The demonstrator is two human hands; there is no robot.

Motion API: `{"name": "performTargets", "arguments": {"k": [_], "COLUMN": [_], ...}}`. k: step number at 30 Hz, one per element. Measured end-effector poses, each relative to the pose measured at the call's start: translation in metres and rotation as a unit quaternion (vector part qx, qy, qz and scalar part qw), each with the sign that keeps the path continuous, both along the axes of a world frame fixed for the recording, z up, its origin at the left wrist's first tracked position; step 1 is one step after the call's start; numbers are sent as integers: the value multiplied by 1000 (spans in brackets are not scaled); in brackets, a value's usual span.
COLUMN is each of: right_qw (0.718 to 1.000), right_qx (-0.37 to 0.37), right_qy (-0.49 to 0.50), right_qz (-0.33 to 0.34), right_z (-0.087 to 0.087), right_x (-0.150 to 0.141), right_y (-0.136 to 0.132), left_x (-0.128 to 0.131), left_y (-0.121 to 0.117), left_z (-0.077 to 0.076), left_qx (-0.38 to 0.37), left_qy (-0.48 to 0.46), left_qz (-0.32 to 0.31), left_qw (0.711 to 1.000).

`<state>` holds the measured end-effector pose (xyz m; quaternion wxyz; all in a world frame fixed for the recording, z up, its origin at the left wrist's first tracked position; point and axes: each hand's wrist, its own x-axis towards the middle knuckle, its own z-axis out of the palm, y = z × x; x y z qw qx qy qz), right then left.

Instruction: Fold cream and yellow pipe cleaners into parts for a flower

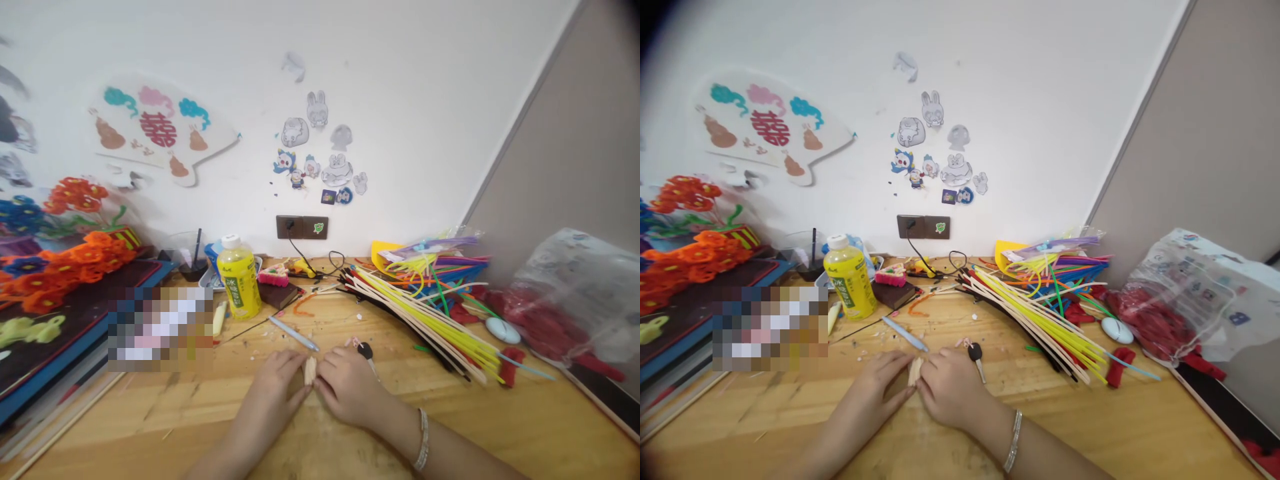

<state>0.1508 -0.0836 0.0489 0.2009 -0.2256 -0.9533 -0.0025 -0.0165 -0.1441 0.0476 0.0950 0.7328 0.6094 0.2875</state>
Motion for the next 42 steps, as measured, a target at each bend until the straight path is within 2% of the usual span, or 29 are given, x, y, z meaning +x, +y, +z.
{"name": "performTargets", "arguments": {"k": [7,10,13,15,18,20,23,28,34,37,39,41,42], "right_qw": [1000,999,991,971,933,911,896,895,910,921,946,972,981], "right_qx": [9,33,56,68,79,79,73,75,109,124,137,140,131], "right_qy": [8,15,-20,-43,-42,-51,-74,-85,-58,-37,-11,-5,-10], "right_qz": [0,-24,-116,-225,-348,-402,-433,-431,-396,-367,-292,-188,-142], "right_z": [-1,5,21,35,50,54,51,49,78,87,85,78,72], "right_x": [0,2,11,22,43,56,67,68,66,58,48,37,31], "right_y": [1,3,17,32,58,72,85,87,67,49,34,18,10], "left_x": [-3,-4,-4,-5,-6,-7,-6,-5,-4,-4,-2,0,2], "left_y": [2,2,1,0,0,1,2,2,1,-1,-3,-5,-5], "left_z": [-4,-5,-5,-5,-6,-5,-3,-1,3,9,12,14,15], "left_qx": [21,26,28,35,49,54,52,45,52,40,17,-16,-29], "left_qy": [6,16,28,34,43,52,64,71,8,-95,-199,-324,-393], "left_qz": [-3,-7,-2,5,11,11,5,2,39,54,64,69,68], "left_qw": [1000,1000,999,999,998,997,997,996,998,993,978,943,916]}}
